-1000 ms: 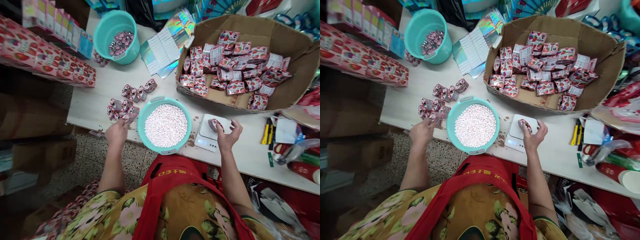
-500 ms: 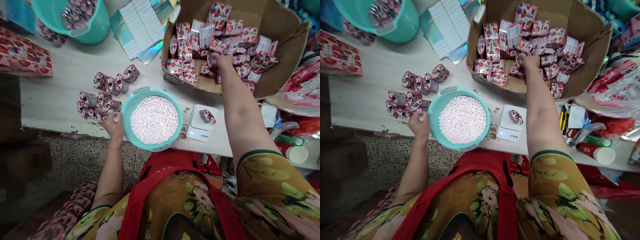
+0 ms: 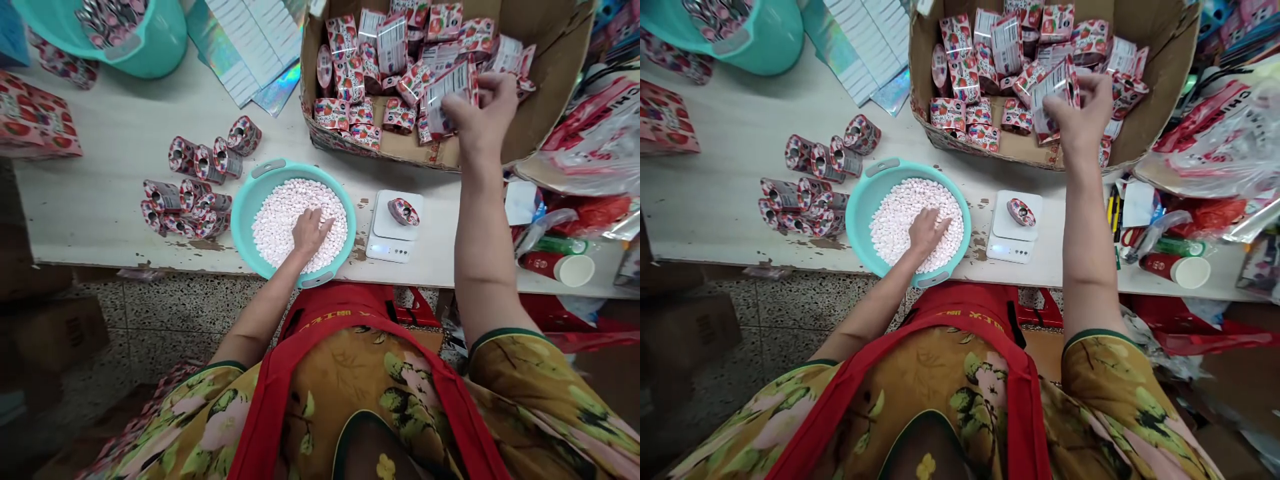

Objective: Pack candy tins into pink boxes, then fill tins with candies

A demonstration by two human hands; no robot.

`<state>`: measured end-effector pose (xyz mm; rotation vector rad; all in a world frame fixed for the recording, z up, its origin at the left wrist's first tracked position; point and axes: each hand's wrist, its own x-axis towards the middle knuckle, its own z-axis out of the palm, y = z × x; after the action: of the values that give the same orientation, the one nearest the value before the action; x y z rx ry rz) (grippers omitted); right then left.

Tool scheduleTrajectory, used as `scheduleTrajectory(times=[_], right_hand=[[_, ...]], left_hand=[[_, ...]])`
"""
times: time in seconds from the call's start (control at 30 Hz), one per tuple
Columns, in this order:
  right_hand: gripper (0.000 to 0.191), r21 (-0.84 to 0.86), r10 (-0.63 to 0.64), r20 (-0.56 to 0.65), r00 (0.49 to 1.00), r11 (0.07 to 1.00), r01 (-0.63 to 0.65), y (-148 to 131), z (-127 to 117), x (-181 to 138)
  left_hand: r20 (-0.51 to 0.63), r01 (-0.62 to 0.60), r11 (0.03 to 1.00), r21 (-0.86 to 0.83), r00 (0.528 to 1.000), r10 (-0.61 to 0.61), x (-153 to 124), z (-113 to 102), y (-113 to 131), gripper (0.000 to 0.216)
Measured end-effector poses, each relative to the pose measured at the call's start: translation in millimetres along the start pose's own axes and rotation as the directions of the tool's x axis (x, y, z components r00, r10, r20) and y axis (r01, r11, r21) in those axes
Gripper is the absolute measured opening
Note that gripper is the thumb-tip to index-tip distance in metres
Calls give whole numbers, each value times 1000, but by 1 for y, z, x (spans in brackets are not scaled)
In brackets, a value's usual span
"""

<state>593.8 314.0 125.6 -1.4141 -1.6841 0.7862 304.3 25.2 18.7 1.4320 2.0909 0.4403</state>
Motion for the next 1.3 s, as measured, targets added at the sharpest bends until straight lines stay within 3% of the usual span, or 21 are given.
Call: scheduleTrajectory(times=[0.1, 0.17, 0.23, 0.3, 0.4, 0.57, 0.7, 0.93, 1.07, 1.3], right_hand=[[49, 319, 81, -88, 993, 946, -49, -40, -3, -70], [60, 452, 159, -14, 987, 882, -135, -56, 16, -116], [64, 488, 228, 121, 966, 834, -257, -66, 44, -159], [61, 470, 272, 260, 927, 803, -367, -74, 73, -196], [55, 383, 282, 397, 874, 814, -436, -88, 107, -234], [43, 216, 160, 502, 850, 928, -302, -106, 143, -262], [43, 131, 118, 490, 864, 970, -206, -110, 164, -266], [36, 53, 121, 460, 880, 985, -163, -119, 172, -262], [37, 26, 119, 444, 888, 989, -145, -121, 174, -260], [38, -20, 151, 448, 881, 987, -159, -114, 172, -256]], left_hand=[[-55, 56, 982, -181, 996, -66, -9, -3, -3, 25], [-86, 140, 898, -418, 978, -192, -8, -11, -7, 24], [-60, 200, 697, -688, 942, -329, -7, -26, -8, 26], [23, 210, 436, -875, 918, -397, -8, -45, -3, 30], [111, 168, 155, -973, 939, -325, -13, -76, 12, 33], [27, 25, -14, -1000, 979, -201, -20, -97, 41, 31], [-50, -57, -20, -998, 970, -240, -16, -90, 49, 30], [-91, -40, 142, -989, 923, -375, -10, -89, 49, 38], [-155, -57, 251, -966, 907, -391, -8, -90, 52, 45], [-151, -50, 278, -959, 923, -354, 3, -83, 59, 45]])
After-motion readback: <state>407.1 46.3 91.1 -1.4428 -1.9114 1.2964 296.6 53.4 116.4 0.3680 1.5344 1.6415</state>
